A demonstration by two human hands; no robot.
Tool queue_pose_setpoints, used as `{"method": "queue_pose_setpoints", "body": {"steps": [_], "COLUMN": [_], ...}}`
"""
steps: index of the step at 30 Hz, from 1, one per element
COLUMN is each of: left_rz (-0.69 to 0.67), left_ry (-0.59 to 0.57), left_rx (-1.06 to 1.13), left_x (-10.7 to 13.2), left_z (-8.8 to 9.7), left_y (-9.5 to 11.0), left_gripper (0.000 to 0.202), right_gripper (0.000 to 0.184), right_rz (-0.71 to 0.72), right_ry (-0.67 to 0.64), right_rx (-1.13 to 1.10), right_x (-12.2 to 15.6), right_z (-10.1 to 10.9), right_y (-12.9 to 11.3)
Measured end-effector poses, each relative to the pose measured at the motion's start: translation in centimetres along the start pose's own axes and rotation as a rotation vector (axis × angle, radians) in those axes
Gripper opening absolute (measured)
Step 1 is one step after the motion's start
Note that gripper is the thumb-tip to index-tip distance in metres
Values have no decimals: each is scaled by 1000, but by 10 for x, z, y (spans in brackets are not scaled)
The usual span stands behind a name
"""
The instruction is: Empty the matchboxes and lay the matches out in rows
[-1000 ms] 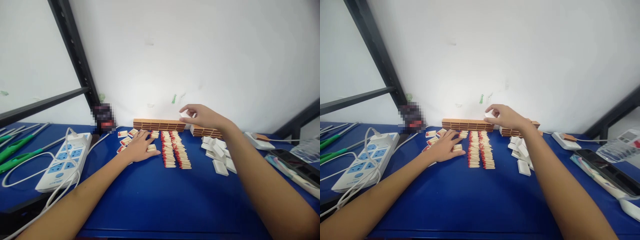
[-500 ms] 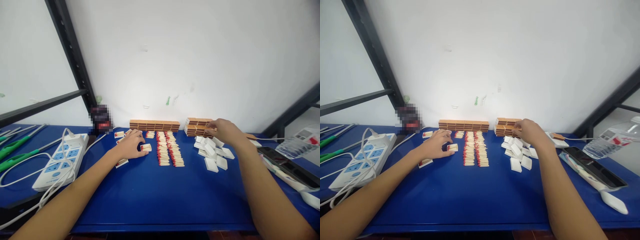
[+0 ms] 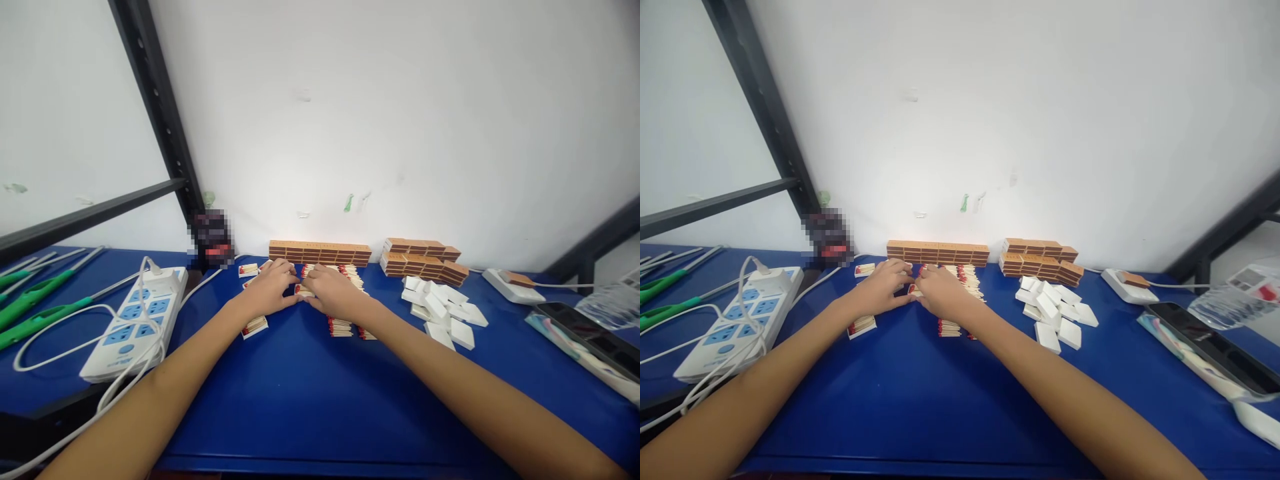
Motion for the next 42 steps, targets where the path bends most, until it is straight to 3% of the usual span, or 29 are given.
{"method": "queue_pose_setpoints", "body": {"steps": [4,10,16,21,34,38,42], "left_rz": [36,55,59,65,61,53,44], "left_ry": [67,107,88,89,23,12,17], "left_rx": [-18,-43,-82,-99,-113,-117,-120], "left_x": [0,-1,-1,-1,-1,-1,-1], "left_z": [13,26,23,24,6,5,5], "left_y": [-7,-11,-9,-8,-2,2,6], "left_gripper": [45,35,35,33,26,28,29], "right_gripper": [15,12,12,24,24,21,36], "right_rz": [-32,-64,-125,-190,-279,-216,-146], "right_ry": [-15,-28,60,193,163,194,173], "right_rx": [26,-38,-180,-204,-47,-97,-154], "right_x": [-4,-12,-14,-13,-16,-13,-13], "right_z": [-3,-9,-15,-15,-16,-14,-19], "right_y": [10,24,47,55,58,58,58]}}
Point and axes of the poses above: each hand's wrist, its own x-axis away from the middle knuckle, its own z-axis out of the back of the hand, y = z × x, the point moved 7 cm from there along -x, towards the middle knuckle, and after that the axes turned 7 degrees about x, right-handed, at the moved point
